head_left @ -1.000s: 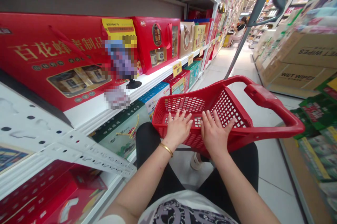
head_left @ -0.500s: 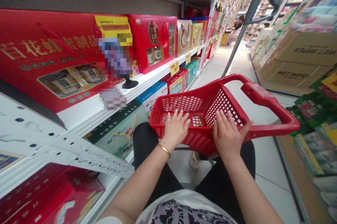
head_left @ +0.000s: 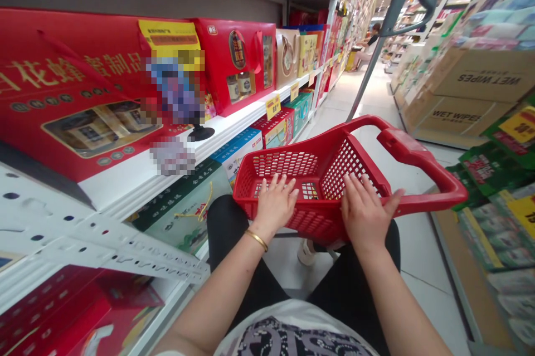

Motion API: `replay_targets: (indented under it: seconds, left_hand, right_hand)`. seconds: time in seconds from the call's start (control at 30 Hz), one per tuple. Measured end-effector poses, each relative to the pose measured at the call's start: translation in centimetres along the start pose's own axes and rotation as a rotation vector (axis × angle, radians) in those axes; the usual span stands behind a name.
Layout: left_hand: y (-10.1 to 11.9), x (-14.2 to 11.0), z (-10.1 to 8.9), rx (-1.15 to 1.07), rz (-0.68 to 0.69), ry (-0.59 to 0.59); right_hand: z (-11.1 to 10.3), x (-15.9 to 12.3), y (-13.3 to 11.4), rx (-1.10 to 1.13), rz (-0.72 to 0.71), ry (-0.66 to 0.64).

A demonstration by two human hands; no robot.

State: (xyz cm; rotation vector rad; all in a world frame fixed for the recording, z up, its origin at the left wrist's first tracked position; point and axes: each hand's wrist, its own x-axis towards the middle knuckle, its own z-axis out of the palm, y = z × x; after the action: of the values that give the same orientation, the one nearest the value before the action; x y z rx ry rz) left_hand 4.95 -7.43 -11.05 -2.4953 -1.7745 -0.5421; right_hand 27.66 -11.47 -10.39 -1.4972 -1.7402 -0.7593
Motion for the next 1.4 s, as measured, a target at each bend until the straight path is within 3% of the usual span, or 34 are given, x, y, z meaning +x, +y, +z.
replay_targets:
  seconds: [0.1,0.27,0.33,0.43,0.6,0.7,0.83,0.9,1.0,1.13,1.2,1.3,1.4]
  left_hand:
    - [0.1,0.1,0.0,-0.007,-0.006,-0.005]
    - [0.1,0.2,-0.2,0.005,0.019,0.002]
    - [0.0,0.1,-0.3,0.011,0.021,-0.004]
    - [0.0,0.0,-0.4,0.01,0.007,-0.007]
    - [0.2,0.0,-0.3,-0.01,0.008,0.002]
    - [0.1,0.1,-0.2,-0.01,0.006,0.001]
    - [0.0,0.2,-0.2,0.004,0.022,-0.005]
    - [-0.1,0.1,-0.3,0.01,0.024,-0.011]
    - [0.0,-0.1,-0.3,0.007,0.007,-0.007]
    - [0.2,-0.1,-0.5,-0.005,-0.017,-0.008]
    - [0.3,-0.1,-0.6,-0.01,-0.023,-0.017]
    - [0.3,0.0,-0.7,-0.008,-0.026,-0.024]
    - [0.3,0.1,-0.6,-0.002,-0.015,-0.017]
  right_hand:
    - [0.4,0.0,-0.3,0.005,0.02,0.021]
    - [3.2,-0.4,-5.7,0.105,-0.097,-0.039]
    - [3.7,-0.4,-6.7,0.147,-0.143,-0.074]
    - [3.2,-0.6,-5.6,0.159,-0.148,-0.095]
    - [2.0,-1.2,-2.1,0.114,-0.059,-0.026]
    - [2.8,-1.2,-3.1,0.132,-0.06,0.004]
    - [4.3,-1.0,-6.2,0.174,-0.19,-0.017]
    - [4.3,-1.0,-6.6,0.174,-0.222,-0.038]
    - [3.0,-1.2,-4.6,0.12,-0.154,-0.052]
    - [0.2,-1.2,-0.4,0.008,0.044,-0.002]
    - [-0.4,-1.0,0.5,-0.009,0.089,0.013]
    - [0.2,-0.7,-0.7,0.0,0.061,0.018]
    - [1.5,-0.7,-2.4,0.048,-0.079,-0.032]
